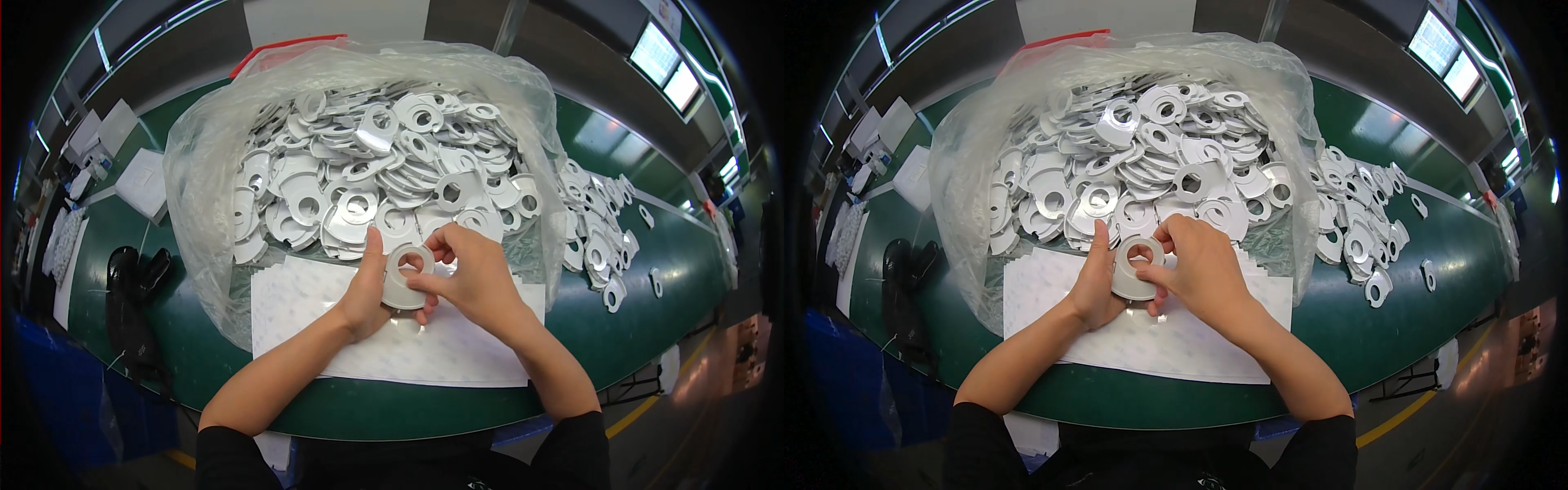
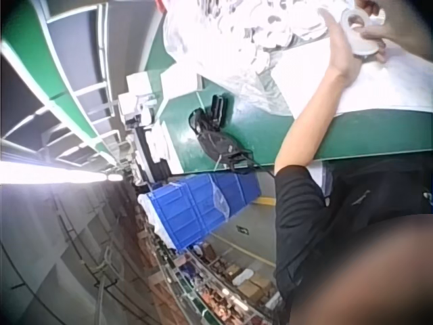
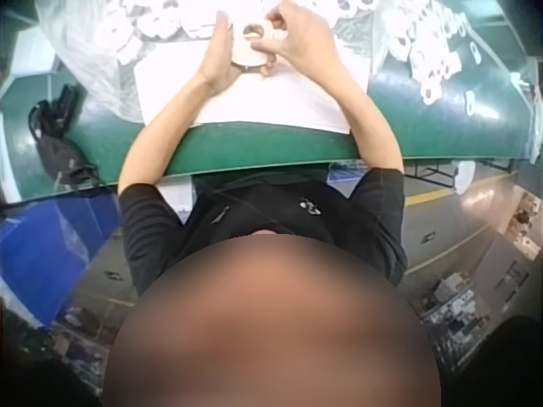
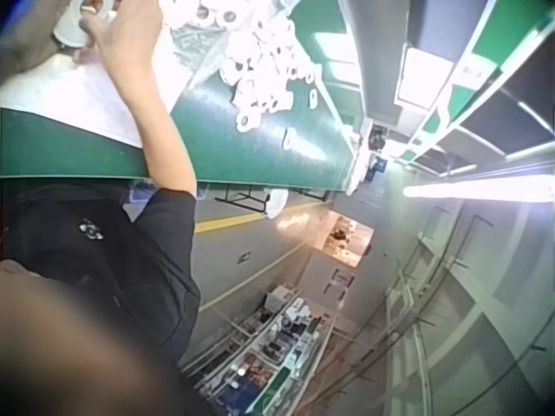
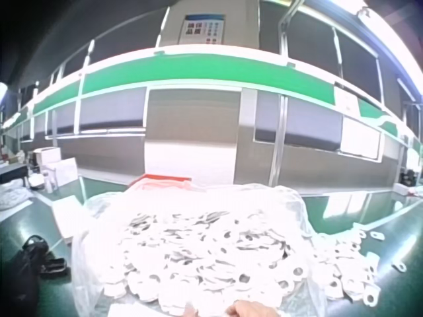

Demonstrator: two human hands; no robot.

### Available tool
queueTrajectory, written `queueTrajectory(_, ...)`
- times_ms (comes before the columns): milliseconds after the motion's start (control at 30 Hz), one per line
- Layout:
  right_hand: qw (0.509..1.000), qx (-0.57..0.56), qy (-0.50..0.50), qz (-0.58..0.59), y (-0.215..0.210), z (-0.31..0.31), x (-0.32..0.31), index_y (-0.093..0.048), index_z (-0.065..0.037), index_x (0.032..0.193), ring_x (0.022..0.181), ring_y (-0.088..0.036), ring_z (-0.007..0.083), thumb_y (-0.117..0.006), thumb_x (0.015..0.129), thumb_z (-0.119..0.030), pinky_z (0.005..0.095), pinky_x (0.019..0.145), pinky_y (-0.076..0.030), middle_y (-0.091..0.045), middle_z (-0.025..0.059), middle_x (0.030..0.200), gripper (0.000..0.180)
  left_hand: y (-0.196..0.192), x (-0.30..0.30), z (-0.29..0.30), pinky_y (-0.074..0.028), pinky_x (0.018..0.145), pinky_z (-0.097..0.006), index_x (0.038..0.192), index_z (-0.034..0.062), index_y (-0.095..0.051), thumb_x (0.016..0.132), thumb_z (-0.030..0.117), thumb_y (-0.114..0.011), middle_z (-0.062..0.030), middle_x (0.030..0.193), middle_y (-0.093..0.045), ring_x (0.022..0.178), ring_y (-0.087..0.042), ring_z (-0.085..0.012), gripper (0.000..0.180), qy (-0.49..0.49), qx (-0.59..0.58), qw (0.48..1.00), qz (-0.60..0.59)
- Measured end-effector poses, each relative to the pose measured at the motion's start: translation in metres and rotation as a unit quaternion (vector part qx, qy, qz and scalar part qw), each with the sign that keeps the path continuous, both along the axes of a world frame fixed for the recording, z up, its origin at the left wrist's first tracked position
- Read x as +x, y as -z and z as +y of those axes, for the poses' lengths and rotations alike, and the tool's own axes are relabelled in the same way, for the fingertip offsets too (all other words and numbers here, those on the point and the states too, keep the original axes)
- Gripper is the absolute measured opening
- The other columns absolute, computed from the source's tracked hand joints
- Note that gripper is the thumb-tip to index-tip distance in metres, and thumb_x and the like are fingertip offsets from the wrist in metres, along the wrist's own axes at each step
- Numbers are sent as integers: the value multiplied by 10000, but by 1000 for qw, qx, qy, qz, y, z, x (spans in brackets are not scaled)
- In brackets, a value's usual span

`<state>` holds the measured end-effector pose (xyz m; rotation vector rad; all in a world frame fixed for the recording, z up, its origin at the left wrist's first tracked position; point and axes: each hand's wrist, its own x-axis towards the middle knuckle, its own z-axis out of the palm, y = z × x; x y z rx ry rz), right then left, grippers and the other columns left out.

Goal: Peeling circular adhesive stickers from a backing sheet and applying them onto white circular plastic fixture components.

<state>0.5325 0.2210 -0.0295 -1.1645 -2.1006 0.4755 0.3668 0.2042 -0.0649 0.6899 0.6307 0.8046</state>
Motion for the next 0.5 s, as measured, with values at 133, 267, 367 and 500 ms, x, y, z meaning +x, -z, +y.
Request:
queueTrajectory(133,991,-124,-9,42,-13,-1,-1,-603,19,836,656,-639,257,-700,750,-149,342,599,-496,-646,130,738,211,-1,-3,2,-515,603,-350,1002,60,-479,803,767,-44,-139,789,-588,692,-591,-227,854,9,-19,1000,-21)
queueTrajectory(267,994,-100,26,31,-2,1,-3,-611,28,823,637,-650,257,-641,790,-108,344,608,-499,-650,141,709,144,2,-5,4,-509,587,-355,1028,55,-477,807,760,-35,-160,779,-595,676,-590,-235,862,30,-34,999,-24)
queueTrajectory(367,994,-98,48,31,-2,-1,-6,-611,24,807,625,-652,255,-601,810,-92,346,602,-497,-644,135,677,117,6,-6,6,-513,599,-359,1046,56,-471,823,746,-47,-165,794,-599,685,-598,-242,840,39,-27,998,-35)
queueTrajectory(500,991,-105,60,62,-1,6,2,-616,11,834,658,-643,258,-591,824,-112,333,616,-491,-647,141,728,126,4,2,4,-512,775,-374,1112,53,-453,863,706,-98,-172,969,-592,874,-606,-250,784,-2,-39,999,-18)
